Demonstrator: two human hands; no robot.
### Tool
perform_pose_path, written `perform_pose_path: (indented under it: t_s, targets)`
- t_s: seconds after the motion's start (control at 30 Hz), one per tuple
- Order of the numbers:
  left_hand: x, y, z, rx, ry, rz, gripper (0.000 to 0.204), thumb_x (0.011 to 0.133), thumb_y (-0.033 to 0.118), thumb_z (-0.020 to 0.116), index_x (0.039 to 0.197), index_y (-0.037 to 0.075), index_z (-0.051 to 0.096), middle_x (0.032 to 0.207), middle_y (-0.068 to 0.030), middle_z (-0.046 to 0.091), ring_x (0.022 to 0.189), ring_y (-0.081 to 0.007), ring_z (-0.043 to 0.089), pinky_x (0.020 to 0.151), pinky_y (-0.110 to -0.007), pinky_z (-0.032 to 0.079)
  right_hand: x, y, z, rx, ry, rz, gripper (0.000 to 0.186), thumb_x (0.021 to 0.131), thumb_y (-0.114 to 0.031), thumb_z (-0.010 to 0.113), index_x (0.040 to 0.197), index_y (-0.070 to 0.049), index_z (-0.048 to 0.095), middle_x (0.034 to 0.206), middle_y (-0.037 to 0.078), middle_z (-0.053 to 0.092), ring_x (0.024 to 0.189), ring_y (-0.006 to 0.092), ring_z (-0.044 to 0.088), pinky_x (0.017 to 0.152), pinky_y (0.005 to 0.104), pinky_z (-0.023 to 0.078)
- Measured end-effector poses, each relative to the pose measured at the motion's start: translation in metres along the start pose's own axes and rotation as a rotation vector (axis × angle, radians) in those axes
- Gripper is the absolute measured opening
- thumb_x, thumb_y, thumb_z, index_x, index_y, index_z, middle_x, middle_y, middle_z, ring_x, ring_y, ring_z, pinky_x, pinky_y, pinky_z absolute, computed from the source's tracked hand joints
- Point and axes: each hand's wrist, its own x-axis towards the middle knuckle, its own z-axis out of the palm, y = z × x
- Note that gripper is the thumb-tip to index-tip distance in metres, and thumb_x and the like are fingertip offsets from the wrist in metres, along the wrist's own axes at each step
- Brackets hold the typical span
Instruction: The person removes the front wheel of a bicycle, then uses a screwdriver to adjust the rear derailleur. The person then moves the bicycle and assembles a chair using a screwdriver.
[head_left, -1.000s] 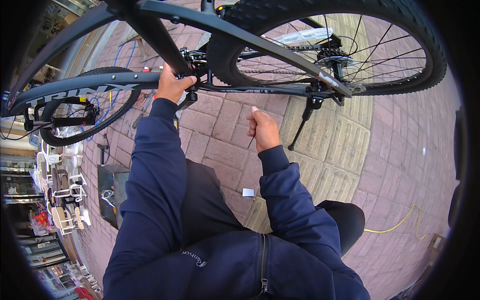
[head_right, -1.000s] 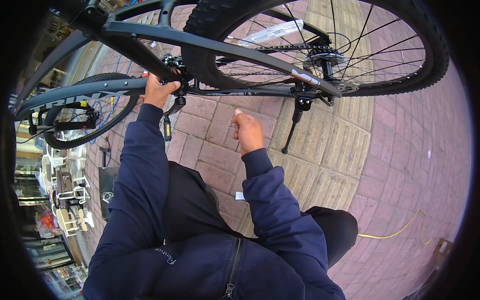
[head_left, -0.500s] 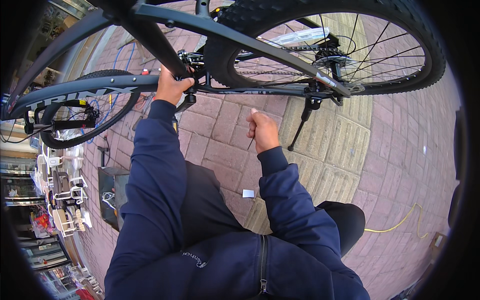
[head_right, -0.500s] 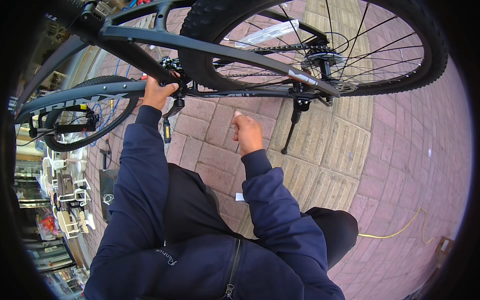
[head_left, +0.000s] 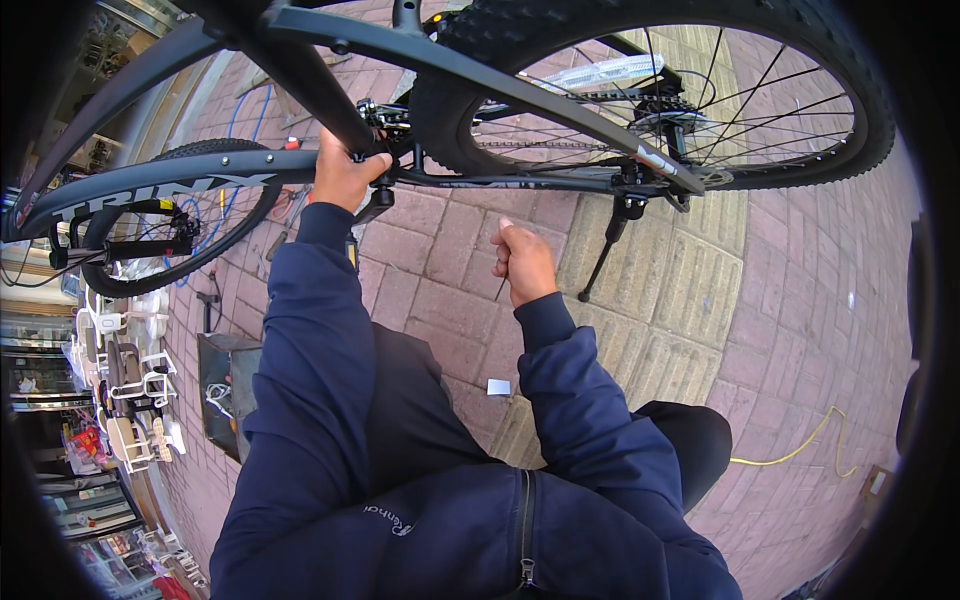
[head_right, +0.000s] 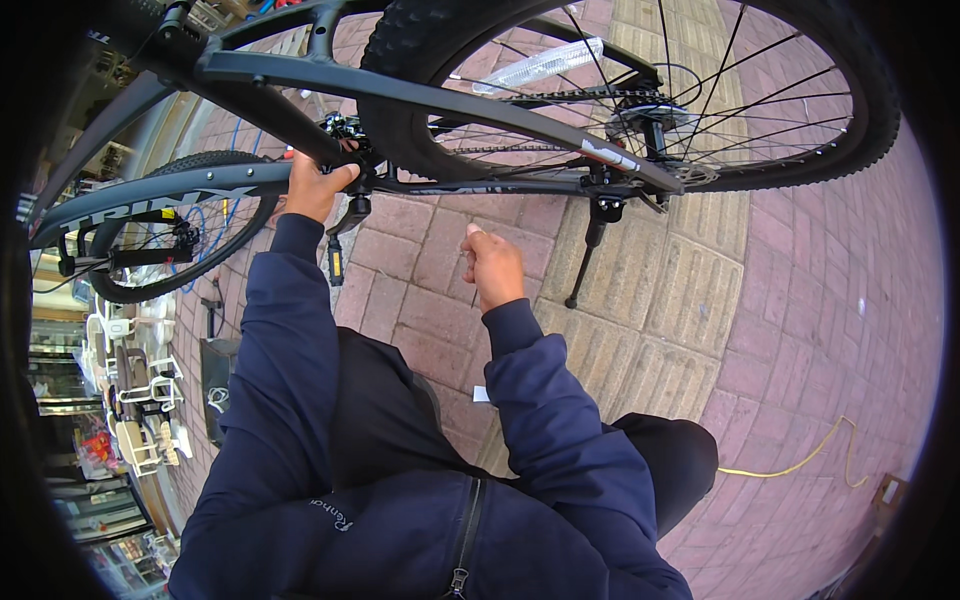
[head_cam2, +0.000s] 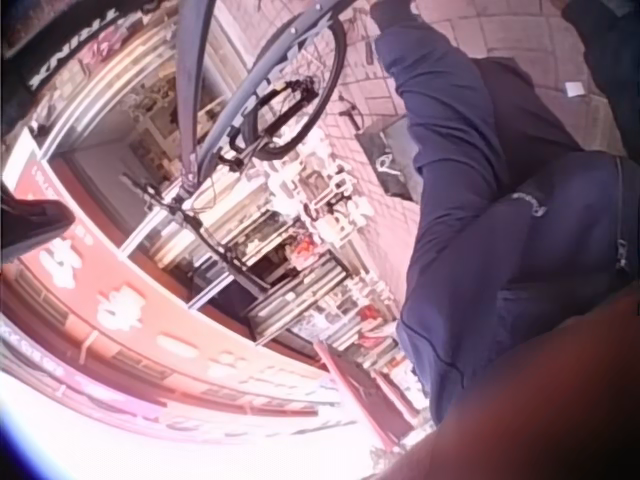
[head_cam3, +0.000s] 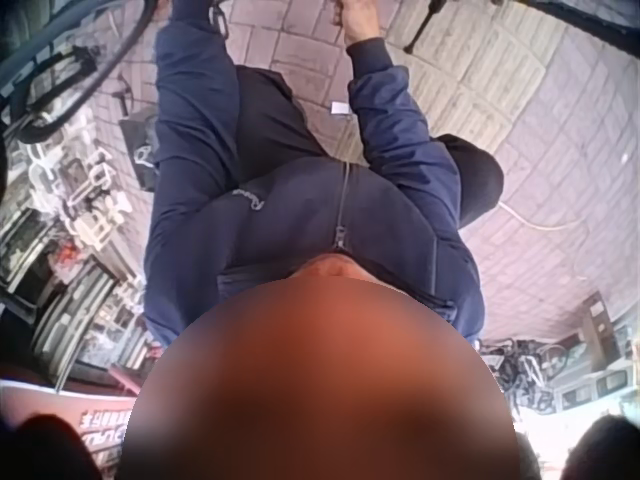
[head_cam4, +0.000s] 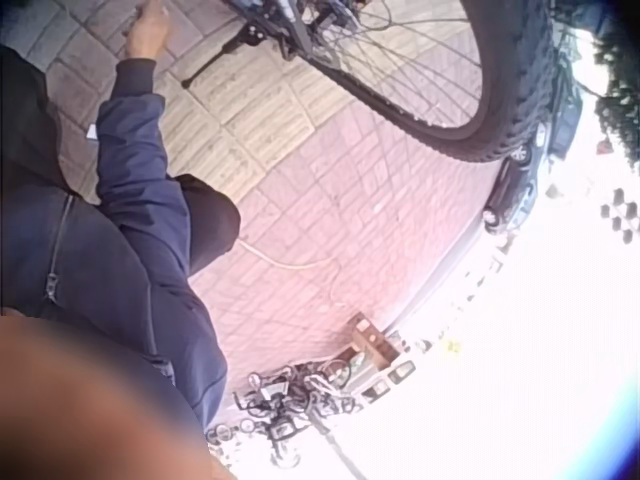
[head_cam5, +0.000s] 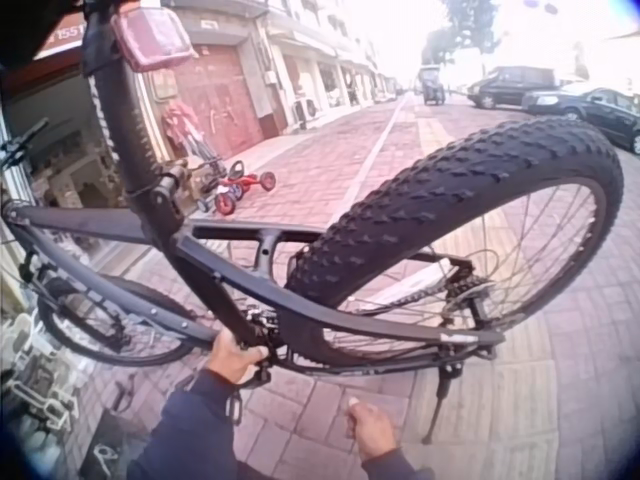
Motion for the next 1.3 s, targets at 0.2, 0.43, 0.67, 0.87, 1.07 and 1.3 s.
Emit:
perform_pose_path:
  t_s: [0.2,0.43,0.67,0.87,1.07,1.3]
  targets:
    - [0.001,-0.003,0.0,-0.018,-0.014,-0.023,0.061,0.069,-0.003,0.076,0.121,0.003,0.046,0.101,-0.0078,0.063,0.096,-0.019,0.063,0.09,-0.033,0.05,-0.001,0.0,-0.002,-0.007,0.009,0.007,0.035,0.098,-0.034,0.06,0.082,-0.004,0.063,0.065,-0.001,0.047,0.054,0.0118,0.045,0.052,0.0299,0.044]
    - [0.001,-0.007,0.006,-0.186,0.01,-0.039,0.049,0.072,-0.008,0.069,0.116,0.003,0.052,0.105,-0.0089,0.066,0.099,-0.0192,0.062,0.093,-0.033,0.049,-0.002,-0.001,-0.004,-0.015,0.027,-0.006,0.034,0.098,-0.034,0.061,0.082,-0.004,0.063,0.065,-0.001,0.048,0.053,0.0121,0.046,0.052,0.03,0.045]
    - [-0.002,-0.004,0.009,-0.295,0.017,-0.07,0.049,0.072,-0.008,0.07,0.116,0.002,0.052,0.105,-0.009,0.066,0.099,-0.019,0.062,0.093,-0.033,0.049,-0.002,-0.001,-0.005,-0.015,0.024,-0.005,0.035,0.099,-0.034,0.061,0.082,-0.004,0.063,0.064,-0.001,0.049,0.051,0.0124,0.047,0.052,0.0304,0.045]
    - [-0.001,-0.003,0.002,-0.018,0.017,-0.043,0.061,0.069,-0.004,0.074,0.122,0.001,0.046,0.102,-0.0106,0.065,0.098,-0.0214,0.065,0.091,-0.034,0.05,-0.001,0.0,-0.006,-0.015,0.027,-0.003,0.035,0.099,-0.034,0.06,0.082,-0.004,0.063,0.064,-0.001,0.048,0.051,0.0125,0.046,0.052,0.0305,0.045]
    - [0.0,-0.006,0.004,-0.109,-0.001,-0.034,0.058,0.069,-0.005,0.073,0.12,0.002,0.046,0.1,-0.0091,0.064,0.095,-0.02,0.064,0.089,-0.033,0.05,0.0,0.003,-0.006,-0.025,0.018,-0.008,0.034,0.098,-0.033,0.06,0.081,-0.004,0.062,0.064,-0.001,0.048,0.051,0.0128,0.046,0.052,0.031,0.044]
    - [0.0,-0.007,0.007,-0.192,-0.005,-0.075,0.057,0.069,-0.009,0.071,0.119,0.002,0.046,0.099,-0.0073,0.063,0.093,-0.018,0.062,0.086,-0.031,0.05,-0.001,0.003,-0.006,-0.018,0.026,-0.013,0.033,0.098,-0.033,0.06,0.081,-0.004,0.062,0.064,0.0,0.048,0.05,0.0132,0.046,0.052,0.0315,0.044]
